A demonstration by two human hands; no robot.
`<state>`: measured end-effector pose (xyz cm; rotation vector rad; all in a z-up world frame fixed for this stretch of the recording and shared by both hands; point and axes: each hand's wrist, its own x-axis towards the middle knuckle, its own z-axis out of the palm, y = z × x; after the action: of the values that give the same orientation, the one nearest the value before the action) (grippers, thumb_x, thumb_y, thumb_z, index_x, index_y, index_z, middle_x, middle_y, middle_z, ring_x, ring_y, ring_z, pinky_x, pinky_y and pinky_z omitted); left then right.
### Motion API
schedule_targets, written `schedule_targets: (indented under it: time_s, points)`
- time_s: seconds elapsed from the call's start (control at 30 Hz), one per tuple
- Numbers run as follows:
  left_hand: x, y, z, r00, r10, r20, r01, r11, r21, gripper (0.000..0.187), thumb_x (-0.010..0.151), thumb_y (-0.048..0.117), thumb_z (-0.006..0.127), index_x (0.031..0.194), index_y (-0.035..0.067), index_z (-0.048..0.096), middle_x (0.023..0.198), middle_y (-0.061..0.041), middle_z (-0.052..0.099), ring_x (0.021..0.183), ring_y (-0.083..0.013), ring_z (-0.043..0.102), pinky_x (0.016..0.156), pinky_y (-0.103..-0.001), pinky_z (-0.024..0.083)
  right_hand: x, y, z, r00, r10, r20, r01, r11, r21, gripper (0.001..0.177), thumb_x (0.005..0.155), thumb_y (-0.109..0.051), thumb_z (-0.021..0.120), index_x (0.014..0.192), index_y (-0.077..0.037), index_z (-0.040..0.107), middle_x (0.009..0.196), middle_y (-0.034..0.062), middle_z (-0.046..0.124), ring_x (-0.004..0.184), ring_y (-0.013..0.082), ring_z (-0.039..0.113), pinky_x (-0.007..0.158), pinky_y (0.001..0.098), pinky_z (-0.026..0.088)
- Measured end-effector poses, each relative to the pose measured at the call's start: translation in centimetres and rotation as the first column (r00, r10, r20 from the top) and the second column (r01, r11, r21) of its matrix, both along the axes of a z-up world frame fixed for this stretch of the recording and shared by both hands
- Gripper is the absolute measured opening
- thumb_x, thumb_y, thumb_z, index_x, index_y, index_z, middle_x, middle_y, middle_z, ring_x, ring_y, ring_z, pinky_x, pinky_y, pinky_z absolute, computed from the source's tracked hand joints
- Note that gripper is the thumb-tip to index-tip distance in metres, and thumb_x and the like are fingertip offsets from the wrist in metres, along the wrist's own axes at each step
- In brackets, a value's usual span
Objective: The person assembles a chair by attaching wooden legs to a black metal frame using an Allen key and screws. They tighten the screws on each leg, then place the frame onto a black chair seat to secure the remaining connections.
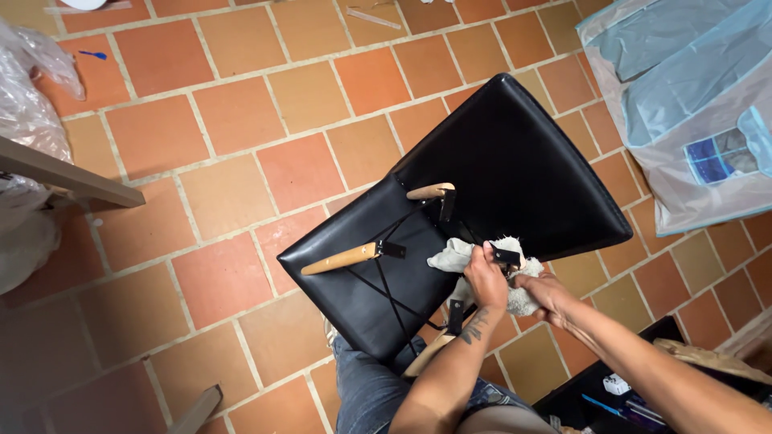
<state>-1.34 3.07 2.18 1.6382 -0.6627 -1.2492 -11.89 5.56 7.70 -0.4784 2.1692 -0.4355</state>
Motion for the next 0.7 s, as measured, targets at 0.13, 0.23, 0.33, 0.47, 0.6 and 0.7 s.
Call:
schedule_targets:
  time_s: [0.13, 0.23, 0.33, 0.47, 0.6, 0.7]
  points:
    - [-0.3, -0.1, -1.0, 1.0, -0.007, 0.016, 0.006, 1.0, 0.013, 0.036, 0.107, 0.035, 0.057, 0.081, 0.011, 0.062, 0.075, -0.021, 0.071, 0.08, -0.0425, 0.073, 0.067, -0.049, 0.057, 0.5, -0.5, 1.4, 1.0, -0.007, -0.009, 0.008, 0.997, 0.082, 0.056, 0.072, -0.019, 0.079, 0.113, 0.012, 0.056, 0.084, 0.0181, 0.048, 0.066, 0.0243, 0.049, 0.037, 0.0262, 0.032]
    - [-0.4, 0.6, -1.5, 1.0, 0.007, 0.007, -0.007, 1.0, -0.002, 0.034, 0.106, 0.031, 0.059, 0.081, 0.009, 0.063, 0.073, -0.023, 0.071, 0.08, -0.0439, 0.073, 0.067, -0.05, 0.057, 1.4, -0.1, 1.4, 0.999, 0.032, -0.024, -0.027, 0.987, 0.157, 0.068, 0.075, -0.024, 0.081, 0.126, 0.013, 0.054, 0.109, 0.0312, 0.053, 0.092, 0.0354, 0.056, 0.043, 0.0306, 0.04]
    - [-0.9, -0.2, -1.7, 1.0, -0.005, 0.01, 0.005, 1.0, -0.015, 0.032, 0.105, 0.03, 0.059, 0.081, 0.009, 0.064, 0.074, -0.023, 0.072, 0.081, -0.0447, 0.073, 0.069, -0.052, 0.056, 0.0, -0.7, 1.0, 0.962, 0.24, -0.129, -0.211, 0.955, 0.207, 0.065, 0.08, -0.032, 0.081, 0.124, 0.01, 0.061, 0.118, 0.038, 0.062, 0.11, 0.047, 0.062, 0.066, 0.0468, 0.051]
    - [-0.7, -0.2, -2.3, 0.999, -0.023, 0.049, 0.023, 1.0, 0.013, 0.034, 0.105, 0.034, 0.06, 0.08, 0.011, 0.063, 0.075, -0.021, 0.072, 0.081, -0.0451, 0.072, 0.071, -0.053, 0.056, 1.1, -1.3, 3.9, 0.695, 0.658, -0.29, -0.579, 0.751, 0.317, 0.059, 0.088, -0.033, 0.074, 0.14, -0.016, 0.051, 0.127, 0.0314, 0.068, 0.129, 0.0499, 0.059, 0.106, 0.0613, 0.049]
    - [-0.5, -0.3, -2.2, 0.999, 0.001, 0.037, 0.0, 1.0, -0.026, 0.03, 0.104, 0.026, 0.061, 0.08, 0.008, 0.063, 0.071, -0.025, 0.069, 0.079, -0.0489, 0.07, 0.068, -0.055, 0.054, 2.0, -1.4, 6.3, 0.629, 0.72, -0.292, -0.631, 0.693, 0.35, 0.078, 0.087, -0.036, 0.072, 0.153, -0.046, 0.031, 0.124, 0.0206, 0.073, 0.127, 0.0424, 0.063, 0.105, 0.0554, 0.05]
    - [-0.2, -0.2, -2.6, 0.999, 0.003, 0.053, -0.002, 1.0, -0.029, 0.035, 0.105, 0.029, 0.061, 0.076, 0.009, 0.06, 0.068, -0.025, 0.067, 0.077, -0.0475, 0.07, 0.065, -0.053, 0.055, 1.4, -1.4, 6.7, 0.711, 0.685, -0.16, -0.635, 0.723, 0.274, 0.081, 0.086, -0.03, 0.072, 0.155, -0.045, 0.033, 0.126, 0.0298, 0.071, 0.13, 0.0461, 0.06, 0.11, 0.0529, 0.049]
